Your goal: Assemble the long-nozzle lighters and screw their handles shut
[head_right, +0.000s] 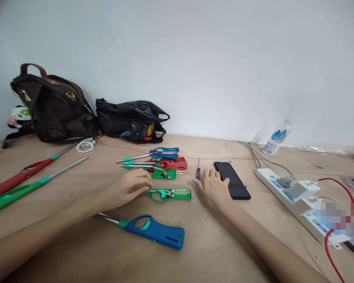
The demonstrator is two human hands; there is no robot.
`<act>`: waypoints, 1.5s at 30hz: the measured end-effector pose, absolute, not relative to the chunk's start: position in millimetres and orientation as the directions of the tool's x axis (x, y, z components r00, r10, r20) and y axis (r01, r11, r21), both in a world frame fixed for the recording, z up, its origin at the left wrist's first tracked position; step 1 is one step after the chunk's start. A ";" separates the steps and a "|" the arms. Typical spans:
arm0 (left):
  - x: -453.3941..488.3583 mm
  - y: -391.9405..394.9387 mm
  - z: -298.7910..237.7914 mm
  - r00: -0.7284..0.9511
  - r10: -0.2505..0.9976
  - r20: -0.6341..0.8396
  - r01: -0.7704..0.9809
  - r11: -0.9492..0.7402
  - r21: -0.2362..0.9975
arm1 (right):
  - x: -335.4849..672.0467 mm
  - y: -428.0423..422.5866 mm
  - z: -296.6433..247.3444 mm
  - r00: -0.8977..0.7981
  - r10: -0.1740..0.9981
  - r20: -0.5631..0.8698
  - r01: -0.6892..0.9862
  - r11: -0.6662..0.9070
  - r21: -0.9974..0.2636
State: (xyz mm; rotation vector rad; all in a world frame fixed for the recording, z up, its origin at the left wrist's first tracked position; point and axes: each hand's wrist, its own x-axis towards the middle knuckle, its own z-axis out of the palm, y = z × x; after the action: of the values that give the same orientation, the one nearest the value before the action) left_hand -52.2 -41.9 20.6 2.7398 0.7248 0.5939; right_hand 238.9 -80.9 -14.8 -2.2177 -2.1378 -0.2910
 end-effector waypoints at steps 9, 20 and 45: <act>-54.2 -39.4 21.0 0.793 0.513 0.329 0.423 -0.852 0.309 | 225.7 -90.3 -0.9 -0.194 0.918 0.347 0.960 0.250 -0.124; -54.4 -37.0 12.5 0.815 0.525 0.243 0.472 -0.847 0.246 | 199.9 -102.1 -18.3 -0.530 0.735 0.423 0.687 0.664 -0.295; -53.5 -35.2 5.5 0.831 0.471 0.295 0.456 -0.882 0.124 | 191.4 -37.0 -3.5 -0.500 0.764 0.408 0.767 0.609 -0.201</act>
State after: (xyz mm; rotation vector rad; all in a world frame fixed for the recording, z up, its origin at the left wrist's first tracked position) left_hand -53.5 -35.2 5.5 2.9596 0.7493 0.4954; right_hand 191.4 -37.0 -3.5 -1.2133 -2.3781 -0.0096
